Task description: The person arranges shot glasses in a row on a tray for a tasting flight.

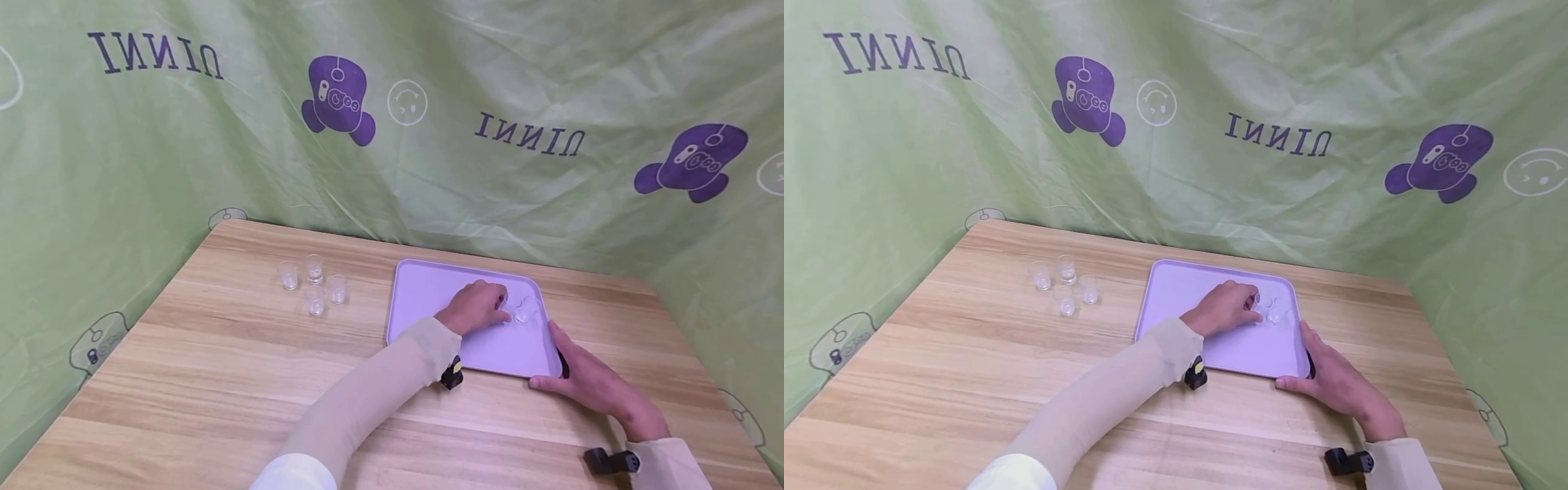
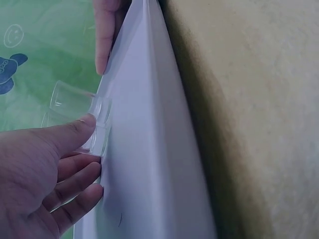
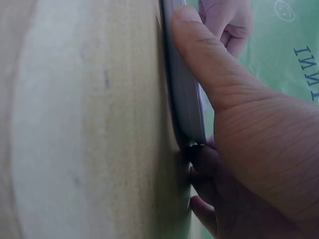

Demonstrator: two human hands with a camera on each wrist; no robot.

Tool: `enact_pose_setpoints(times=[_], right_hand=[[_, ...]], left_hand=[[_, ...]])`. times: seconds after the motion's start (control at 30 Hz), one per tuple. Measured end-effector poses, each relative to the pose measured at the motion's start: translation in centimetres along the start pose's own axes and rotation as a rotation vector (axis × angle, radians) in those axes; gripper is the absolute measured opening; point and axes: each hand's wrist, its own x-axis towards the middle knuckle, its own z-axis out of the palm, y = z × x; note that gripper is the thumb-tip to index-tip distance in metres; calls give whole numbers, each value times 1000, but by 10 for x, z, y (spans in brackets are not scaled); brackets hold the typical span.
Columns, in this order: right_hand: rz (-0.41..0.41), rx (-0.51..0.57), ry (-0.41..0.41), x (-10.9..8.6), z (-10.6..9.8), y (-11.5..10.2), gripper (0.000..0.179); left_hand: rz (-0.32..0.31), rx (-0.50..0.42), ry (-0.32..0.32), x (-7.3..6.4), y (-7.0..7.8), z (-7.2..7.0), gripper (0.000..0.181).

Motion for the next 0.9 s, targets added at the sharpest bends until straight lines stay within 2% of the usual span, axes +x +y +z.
enact_pose_setpoints(times=[0.33,0.7,0.8,0.9], right_hand=[[10,4,-9,1,-1,-1,116],[21,3,-9,0,-1,-1,116],[22,-2,-10,0,0,-1,116],[14,-6,-5,0,0,-2,116]], left_hand=[[4,10,16,0,0,1,30],[28,-26,15,-3,-2,3,33],[16,-42,6,-4,-2,2,40],[0,-57,-2,-6,-2,0,54]])
